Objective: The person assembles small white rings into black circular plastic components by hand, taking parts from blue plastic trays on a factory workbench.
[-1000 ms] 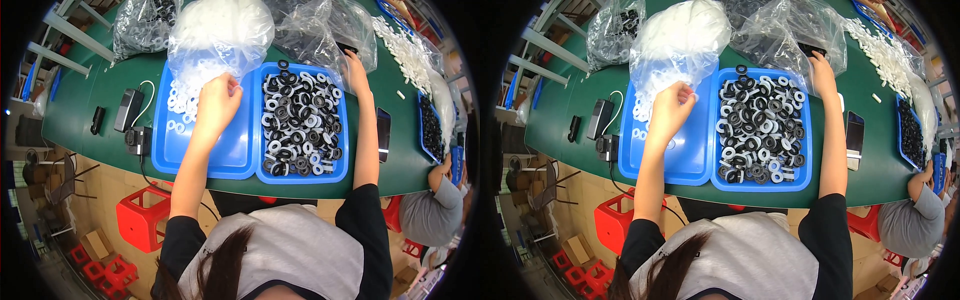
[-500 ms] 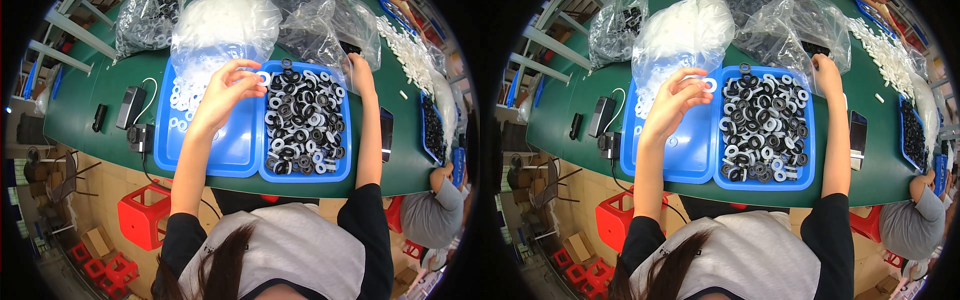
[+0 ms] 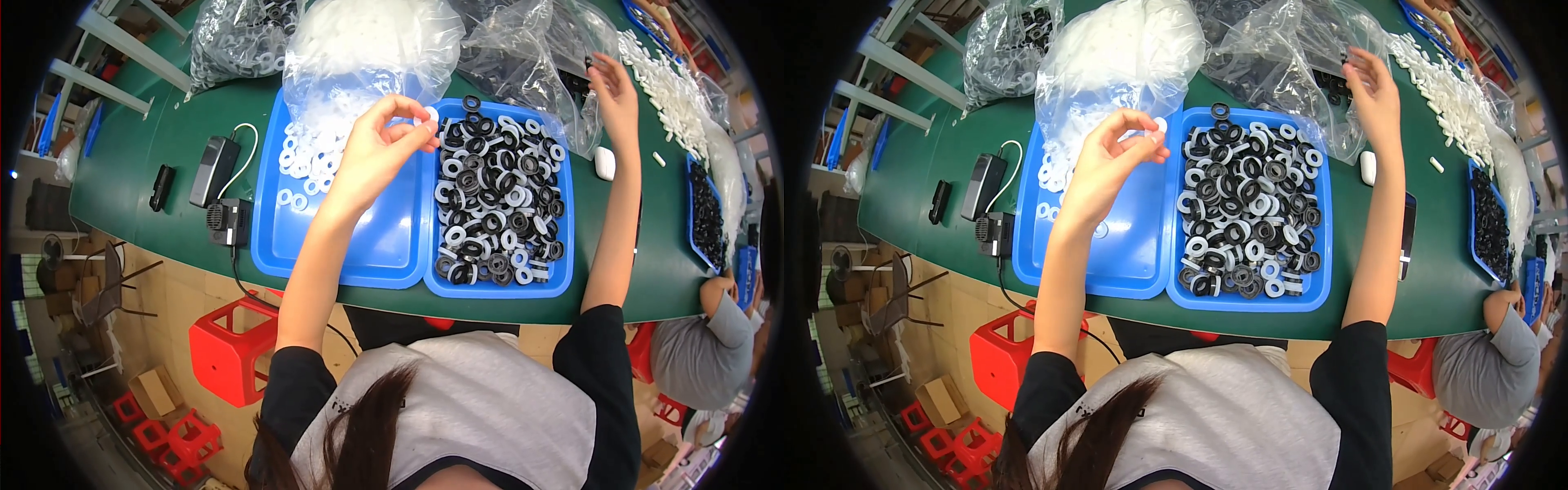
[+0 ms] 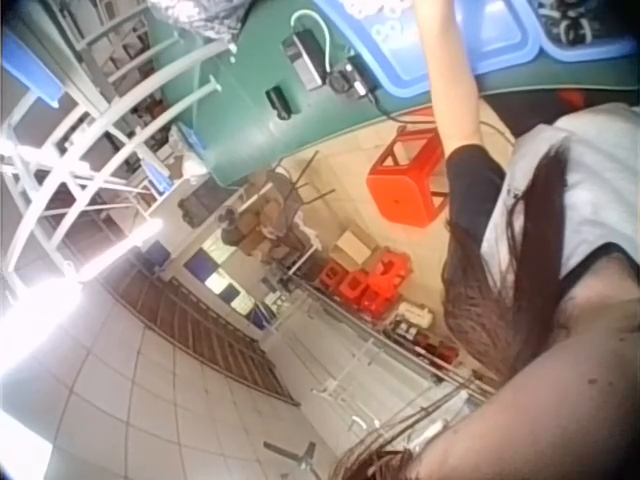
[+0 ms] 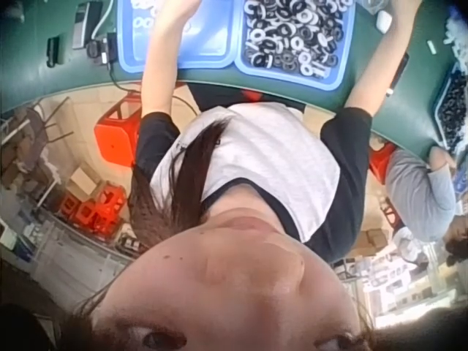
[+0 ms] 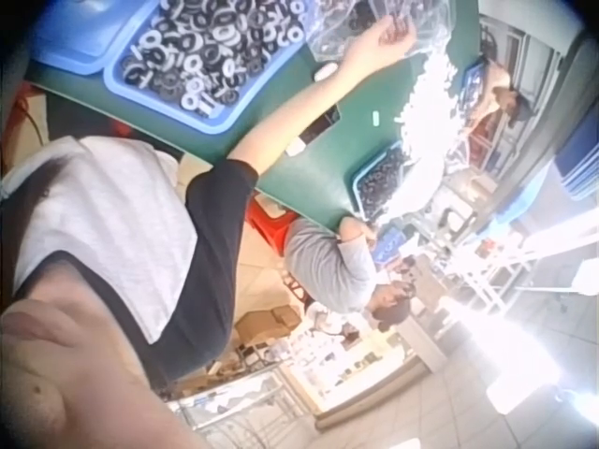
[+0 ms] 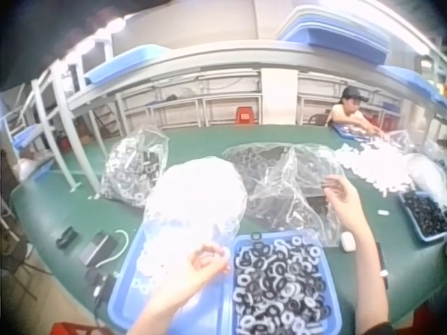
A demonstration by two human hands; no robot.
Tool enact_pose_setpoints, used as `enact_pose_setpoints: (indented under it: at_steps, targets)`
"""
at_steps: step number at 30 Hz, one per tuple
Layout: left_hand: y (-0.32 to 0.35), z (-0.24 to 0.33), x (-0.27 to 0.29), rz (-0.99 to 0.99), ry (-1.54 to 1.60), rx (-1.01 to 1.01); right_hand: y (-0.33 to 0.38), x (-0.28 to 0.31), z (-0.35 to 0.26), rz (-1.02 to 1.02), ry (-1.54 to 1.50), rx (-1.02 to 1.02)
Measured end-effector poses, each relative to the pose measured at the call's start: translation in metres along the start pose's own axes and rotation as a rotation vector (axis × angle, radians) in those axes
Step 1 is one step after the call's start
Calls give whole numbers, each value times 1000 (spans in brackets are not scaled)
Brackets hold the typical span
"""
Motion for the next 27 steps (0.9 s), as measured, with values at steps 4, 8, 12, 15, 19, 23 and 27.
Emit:
enact_pose_setpoints:
  at_steps: [4, 8, 12, 15, 19, 23, 27]
  targets:
    - [-2, -6, 2, -16, 73, 51, 12, -16, -59, -161, -761, -343]
    - [0, 0, -7, -61, 152, 42, 33, -42, -94, -430, -1078, -489]
    - [1, 11, -4, 66, 190, -50, 53, -60, -113, -553, -1143, -548]
    - [1, 18, 0, 82, 176, -93, 60, -67, -121, -578, -1140, -577]
    - [0, 15, 4, 112, 177, -109, 70, -74, -128, -615, -1126, -605]
    - [-1, 11, 3, 121, 180, -99, 77, -75, -148, -524, -825, -407]
    - [-1, 10, 0, 114, 189, -86, 87, -80, -155, -550, -856, -400]
Point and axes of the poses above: each hand's wrist, its own y-axis away from the middle knuckle, its own x-axis out of the back of the hand, z = x × y, the point moved 8 cm from there along -y, towards the middle knuckle, and after that the axes turned 11 degrees about z, right-handed, at the moved point
